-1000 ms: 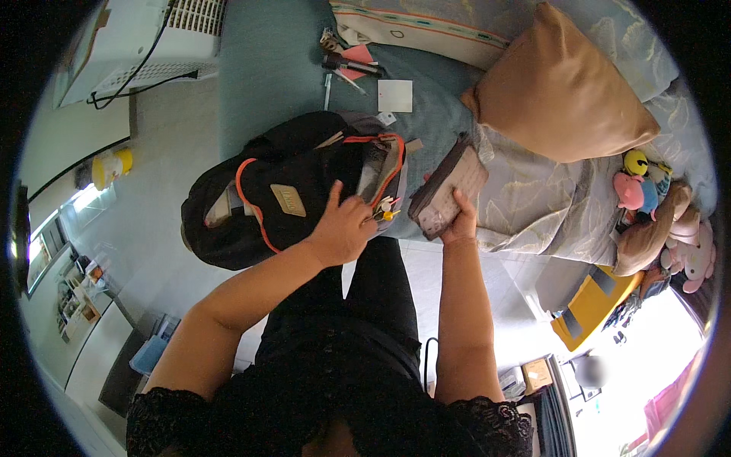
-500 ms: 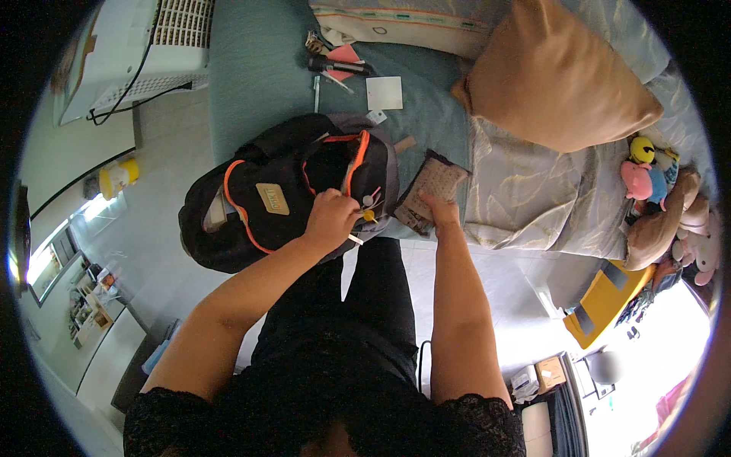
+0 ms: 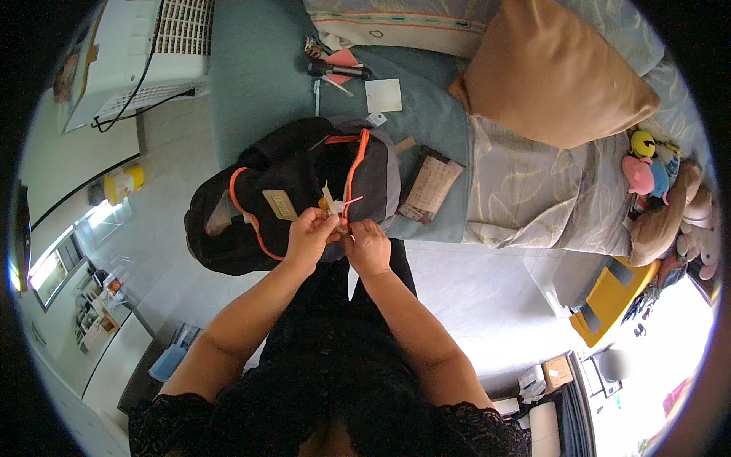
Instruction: The person inserts a white pillow insert into a tan pillowcase, repeatedly adjusts and smooths the fabric, and zips the case closed. The person then places the finished pillow on the sofa and briefly handles a backpack and a small rectangular item.
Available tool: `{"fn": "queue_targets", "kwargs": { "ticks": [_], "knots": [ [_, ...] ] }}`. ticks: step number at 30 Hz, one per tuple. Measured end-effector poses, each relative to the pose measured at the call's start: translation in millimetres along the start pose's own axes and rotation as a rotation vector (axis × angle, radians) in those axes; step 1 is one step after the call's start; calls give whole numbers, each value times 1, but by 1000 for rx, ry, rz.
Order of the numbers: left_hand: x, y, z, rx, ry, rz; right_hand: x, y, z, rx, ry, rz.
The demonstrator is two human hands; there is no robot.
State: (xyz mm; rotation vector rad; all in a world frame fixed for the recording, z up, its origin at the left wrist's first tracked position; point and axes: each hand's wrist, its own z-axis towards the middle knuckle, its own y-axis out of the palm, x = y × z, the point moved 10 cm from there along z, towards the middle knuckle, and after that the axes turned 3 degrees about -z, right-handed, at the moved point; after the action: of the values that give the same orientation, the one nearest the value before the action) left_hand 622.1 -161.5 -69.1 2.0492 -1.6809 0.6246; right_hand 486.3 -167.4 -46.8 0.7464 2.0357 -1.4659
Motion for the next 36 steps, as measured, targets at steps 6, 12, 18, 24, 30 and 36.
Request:
{"fn": "queue_targets", "kwargs": {
  "ticks": [6,12,18,24,30,36],
  "knots": [
    [58,8,47,82,388,310,11,6,-34,-19,-116,-154],
    [100,36,64,-54,131,112,24,-27,-47,118,15,33],
    [60,41,25,-26,31,-3,-4,-32,37,59,41,-64],
    [85,16,68,111,245,72,4,-5,-21,-75,-110,-130],
    [115,47,150,48,366,565,18,-15,-51,-69,-193,-41],
    [95,54,181,-69,414,870,39,-11,-46,-114,-225,74]
  ]
}}
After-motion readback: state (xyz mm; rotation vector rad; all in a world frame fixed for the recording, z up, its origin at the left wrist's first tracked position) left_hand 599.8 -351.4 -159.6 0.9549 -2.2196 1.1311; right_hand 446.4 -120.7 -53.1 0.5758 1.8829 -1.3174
